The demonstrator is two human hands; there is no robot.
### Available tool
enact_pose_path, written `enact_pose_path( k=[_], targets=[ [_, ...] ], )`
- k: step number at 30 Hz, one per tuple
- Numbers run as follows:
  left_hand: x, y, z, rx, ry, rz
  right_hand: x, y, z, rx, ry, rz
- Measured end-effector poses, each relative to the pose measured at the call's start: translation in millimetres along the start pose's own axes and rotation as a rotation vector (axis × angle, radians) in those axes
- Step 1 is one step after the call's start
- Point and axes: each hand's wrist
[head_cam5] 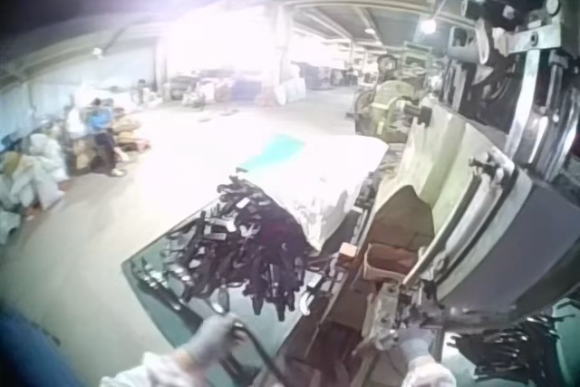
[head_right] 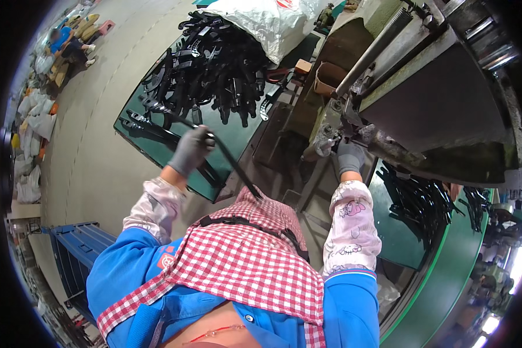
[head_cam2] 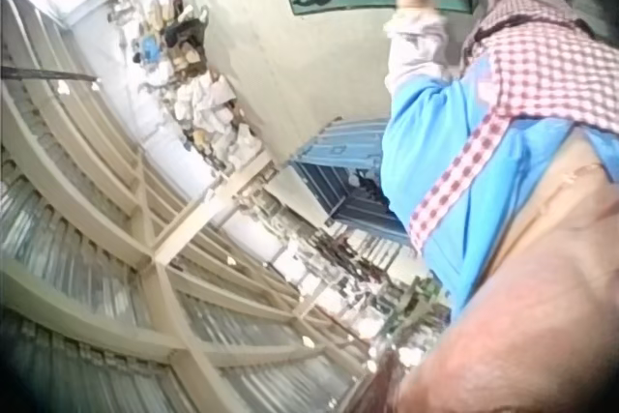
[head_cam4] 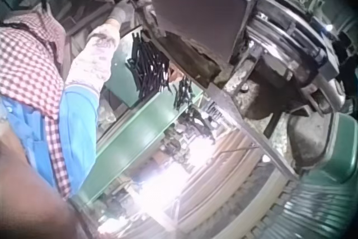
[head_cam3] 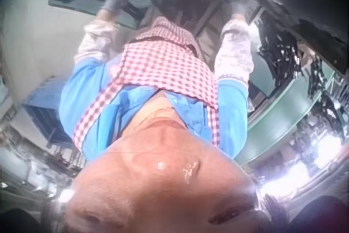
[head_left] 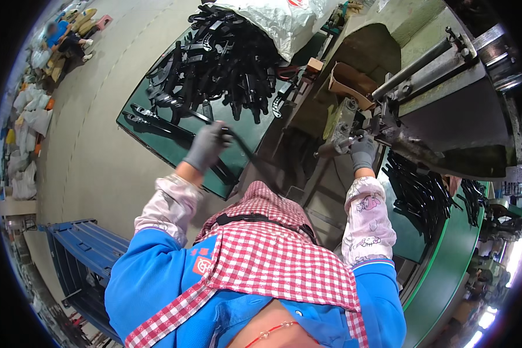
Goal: The person repeatedly picks up black plastic hanger parts from a table, inserts them into a press machine, and removes the assembled hangers. The person places the finished hangers into a white basket. The person also briefly handles a cardboard box during the process.
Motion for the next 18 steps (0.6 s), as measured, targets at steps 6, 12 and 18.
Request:
enact_pose_path(
  k=[6,12,18],
  targets=[
    [-2,-23,55,1.1,0.264,0.298,28,-57,77,0.018,0.237,0.44],
    [48,-51,46,1.804,-0.319,0.413,-123,134,-8,1.3,0.063,-0.08],
    [111,17,43,1.214,-0.213,0.342,-113,140,-37,1.003,0.543,0.424]
  ],
)
Point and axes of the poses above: each hand's wrist, its own x-axis towards the middle knuckle, its own y-axis out of the back of the hand, z = x × y, and after that the axes turned 12 degrees about -x, right-handed
